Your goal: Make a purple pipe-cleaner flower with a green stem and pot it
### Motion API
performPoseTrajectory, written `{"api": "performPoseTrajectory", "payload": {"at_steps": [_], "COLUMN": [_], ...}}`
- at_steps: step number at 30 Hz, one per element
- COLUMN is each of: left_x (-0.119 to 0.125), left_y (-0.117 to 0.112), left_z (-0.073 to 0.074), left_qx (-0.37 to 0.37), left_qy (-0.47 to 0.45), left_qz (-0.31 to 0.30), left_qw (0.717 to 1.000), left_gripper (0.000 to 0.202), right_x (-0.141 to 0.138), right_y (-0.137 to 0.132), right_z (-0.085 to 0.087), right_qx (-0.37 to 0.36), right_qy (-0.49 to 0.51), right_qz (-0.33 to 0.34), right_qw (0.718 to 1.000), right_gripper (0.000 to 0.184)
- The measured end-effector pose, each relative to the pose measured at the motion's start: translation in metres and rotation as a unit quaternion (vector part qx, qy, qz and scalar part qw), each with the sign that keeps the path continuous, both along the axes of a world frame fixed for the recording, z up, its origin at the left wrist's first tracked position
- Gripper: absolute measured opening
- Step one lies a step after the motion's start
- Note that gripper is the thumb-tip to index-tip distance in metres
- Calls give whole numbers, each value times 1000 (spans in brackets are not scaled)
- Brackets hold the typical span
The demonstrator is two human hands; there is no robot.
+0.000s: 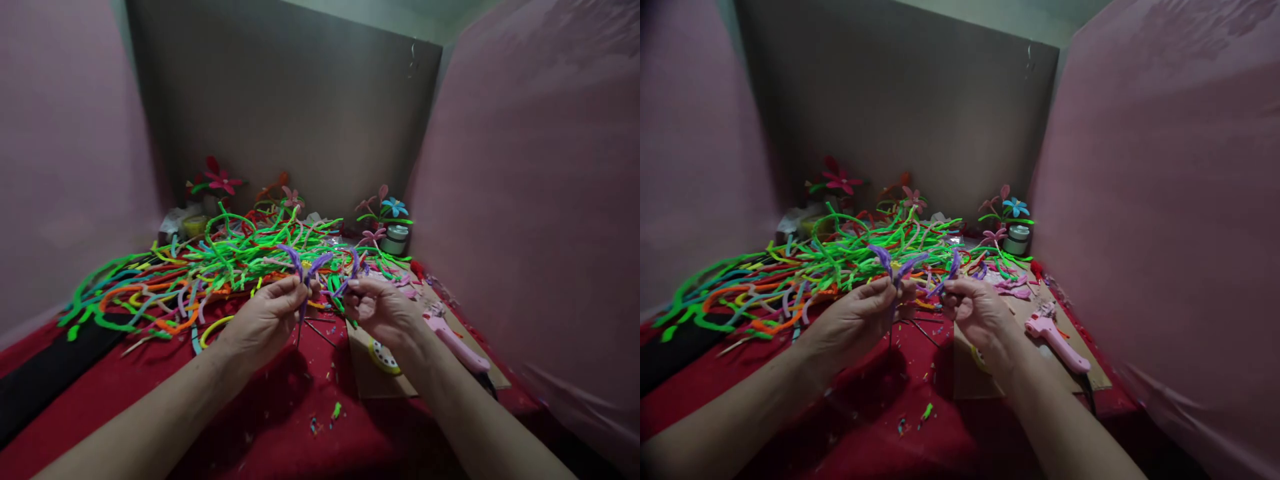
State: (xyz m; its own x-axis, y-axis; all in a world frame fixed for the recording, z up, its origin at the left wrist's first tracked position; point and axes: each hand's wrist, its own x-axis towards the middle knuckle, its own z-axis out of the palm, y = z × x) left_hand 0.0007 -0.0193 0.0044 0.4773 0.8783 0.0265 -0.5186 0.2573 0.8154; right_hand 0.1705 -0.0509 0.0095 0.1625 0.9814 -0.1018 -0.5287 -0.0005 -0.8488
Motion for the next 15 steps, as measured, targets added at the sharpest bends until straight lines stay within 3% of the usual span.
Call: {"api": "performPoseTrajectory", "payload": {"at_steps": [3,6,10,15], "left_x": [2,4,5,2], "left_y": [-4,-6,-7,-6], "left_z": [-5,-9,-6,1], "left_qx": [20,25,25,13], "left_qy": [13,14,8,39], "left_qz": [-57,-91,-81,-75], "left_qw": [998,995,996,996], "left_gripper": [13,14,13,13], "right_x": [-21,-32,-36,-38], "right_y": [-8,-10,-10,-12], "right_z": [-5,-10,-12,-7], "right_qx": [-25,-1,33,64], "right_qy": [114,152,148,96], "right_qz": [62,89,56,63], "right_qw": [991,984,987,991], "right_gripper": [13,14,14,10]}}
